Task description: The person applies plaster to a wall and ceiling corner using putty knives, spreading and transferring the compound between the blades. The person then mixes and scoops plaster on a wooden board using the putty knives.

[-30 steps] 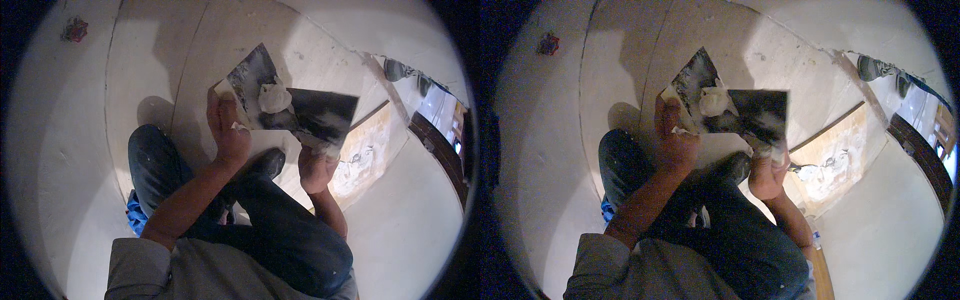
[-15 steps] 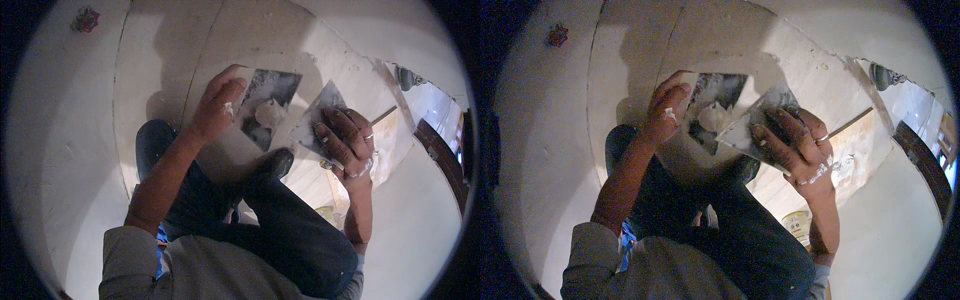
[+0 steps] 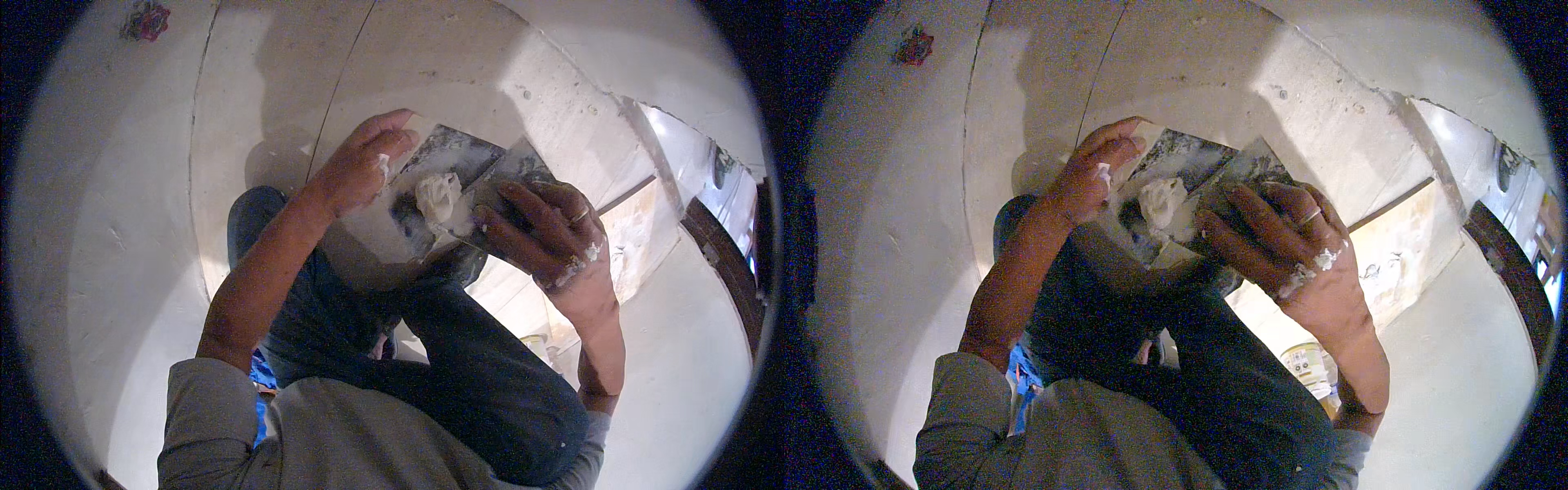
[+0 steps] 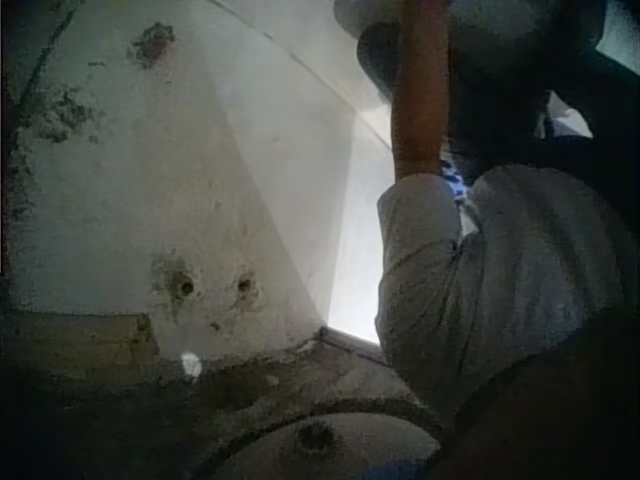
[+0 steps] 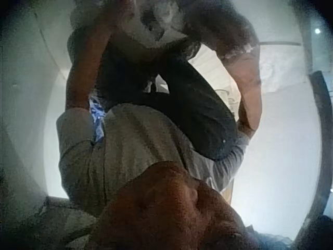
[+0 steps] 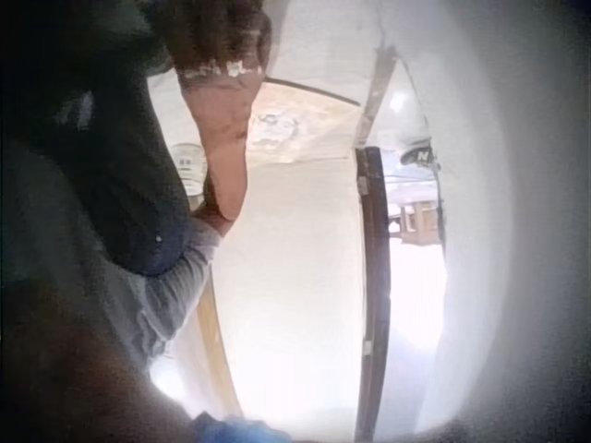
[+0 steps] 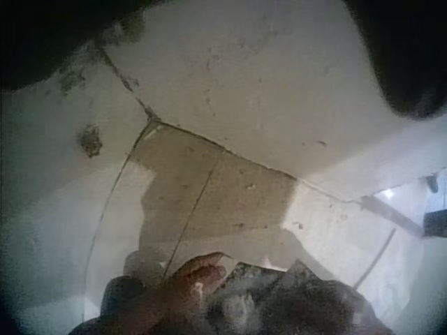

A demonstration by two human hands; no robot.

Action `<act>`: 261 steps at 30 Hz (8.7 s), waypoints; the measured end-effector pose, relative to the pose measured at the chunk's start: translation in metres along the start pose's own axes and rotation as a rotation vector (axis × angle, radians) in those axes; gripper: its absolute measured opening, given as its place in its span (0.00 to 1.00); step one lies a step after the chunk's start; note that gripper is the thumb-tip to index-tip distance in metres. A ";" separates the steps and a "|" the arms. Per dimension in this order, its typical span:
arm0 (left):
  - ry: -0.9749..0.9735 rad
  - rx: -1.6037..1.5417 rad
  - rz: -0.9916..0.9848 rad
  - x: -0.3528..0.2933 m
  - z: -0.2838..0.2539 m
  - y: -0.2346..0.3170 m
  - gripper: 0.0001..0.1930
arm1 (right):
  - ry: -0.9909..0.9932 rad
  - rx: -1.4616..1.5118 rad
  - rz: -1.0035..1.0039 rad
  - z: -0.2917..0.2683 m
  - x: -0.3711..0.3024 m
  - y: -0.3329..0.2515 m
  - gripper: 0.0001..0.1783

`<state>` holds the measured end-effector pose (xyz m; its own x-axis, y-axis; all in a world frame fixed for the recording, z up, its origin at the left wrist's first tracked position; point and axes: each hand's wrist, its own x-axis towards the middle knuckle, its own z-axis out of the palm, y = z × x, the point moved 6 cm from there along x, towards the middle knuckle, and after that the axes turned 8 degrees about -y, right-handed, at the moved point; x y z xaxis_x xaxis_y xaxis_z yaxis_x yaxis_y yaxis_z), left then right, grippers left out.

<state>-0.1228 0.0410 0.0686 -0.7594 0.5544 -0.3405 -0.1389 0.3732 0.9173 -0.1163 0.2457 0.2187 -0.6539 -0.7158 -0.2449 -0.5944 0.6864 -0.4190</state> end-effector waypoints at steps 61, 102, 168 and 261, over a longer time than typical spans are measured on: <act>-0.025 -0.846 0.022 -0.016 -0.003 -0.106 0.32 | 0.991 0.639 0.185 -0.033 0.453 -0.023 0.24; 0.036 -0.791 0.009 -0.015 -0.004 -0.105 0.25 | 1.124 0.206 0.230 -0.063 0.458 -0.058 0.21; -0.003 -1.187 0.194 -0.006 0.005 -0.109 0.32 | 0.613 0.419 0.074 -0.003 0.363 -0.003 0.31; 0.429 -1.041 -0.212 -0.003 -0.036 -0.125 0.26 | 0.497 0.629 0.039 0.026 0.469 0.021 0.23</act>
<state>-0.1263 -0.0342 -0.0371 -0.7846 0.1795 -0.5935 -0.5967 -0.4787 0.6441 -0.4235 -0.0788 0.0727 -0.8887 -0.4502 0.0864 -0.2885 0.4027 -0.8687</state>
